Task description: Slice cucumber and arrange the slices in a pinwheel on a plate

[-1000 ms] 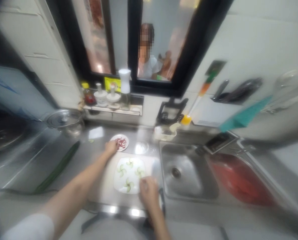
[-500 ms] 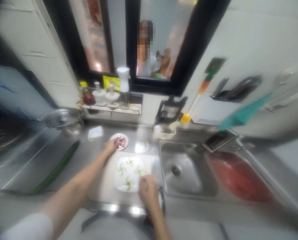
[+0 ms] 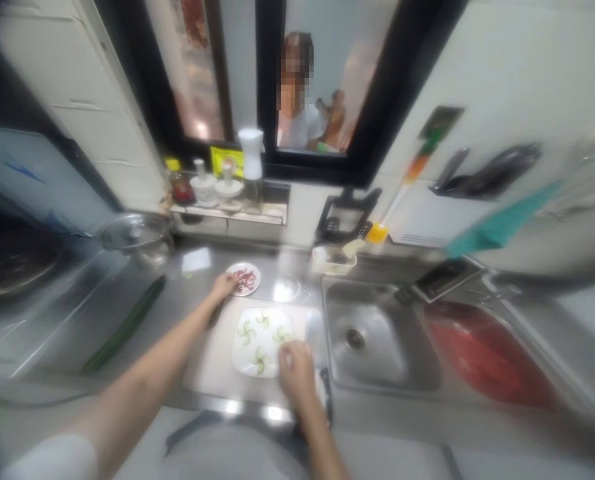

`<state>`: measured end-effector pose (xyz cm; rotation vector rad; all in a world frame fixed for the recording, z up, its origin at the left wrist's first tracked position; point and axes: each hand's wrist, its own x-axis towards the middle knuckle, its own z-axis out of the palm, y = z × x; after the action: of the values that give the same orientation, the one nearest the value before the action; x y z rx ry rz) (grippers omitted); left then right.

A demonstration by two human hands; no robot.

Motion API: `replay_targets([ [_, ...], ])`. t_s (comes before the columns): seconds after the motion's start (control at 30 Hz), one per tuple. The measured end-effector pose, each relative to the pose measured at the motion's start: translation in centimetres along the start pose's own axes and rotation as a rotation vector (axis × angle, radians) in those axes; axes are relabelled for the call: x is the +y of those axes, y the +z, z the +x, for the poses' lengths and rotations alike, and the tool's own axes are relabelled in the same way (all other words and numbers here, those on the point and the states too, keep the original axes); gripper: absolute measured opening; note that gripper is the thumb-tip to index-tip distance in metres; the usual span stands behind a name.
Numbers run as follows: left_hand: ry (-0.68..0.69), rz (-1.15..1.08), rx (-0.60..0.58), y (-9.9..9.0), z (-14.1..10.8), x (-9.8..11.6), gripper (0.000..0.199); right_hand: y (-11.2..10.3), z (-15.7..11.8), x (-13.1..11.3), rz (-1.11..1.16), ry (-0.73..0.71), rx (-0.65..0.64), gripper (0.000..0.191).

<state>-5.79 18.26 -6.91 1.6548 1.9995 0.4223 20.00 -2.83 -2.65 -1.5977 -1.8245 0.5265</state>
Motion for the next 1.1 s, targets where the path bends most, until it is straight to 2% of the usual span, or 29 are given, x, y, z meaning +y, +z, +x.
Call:
replay_targets([
  [0.3, 0.084, 0.255, -0.075, -0.6, -1.8, -0.4, 0.028, 0.1, -0.3, 0.2, -0.022, 0.006, -0.011, 0.026],
  [0.63, 0.205, 0.432, -0.05, -2.4, -3.2, -0.9, 0.03, 0.1, -0.3, 0.3, 0.02, -0.013, -0.016, 0.022],
  [0.87, 0.22, 0.361, -0.028, -3.0, -3.3, -1.9, 0.025, 0.4, -0.3, 0.3, 0.033, -0.008, -0.026, 0.021],
  [1.1, 0.13, 0.064, -0.006, -2.4, -2.2, -2.9, 0.012, 0.6, -0.1, 0.2, 0.046, -0.02, -0.026, 0.02],
])
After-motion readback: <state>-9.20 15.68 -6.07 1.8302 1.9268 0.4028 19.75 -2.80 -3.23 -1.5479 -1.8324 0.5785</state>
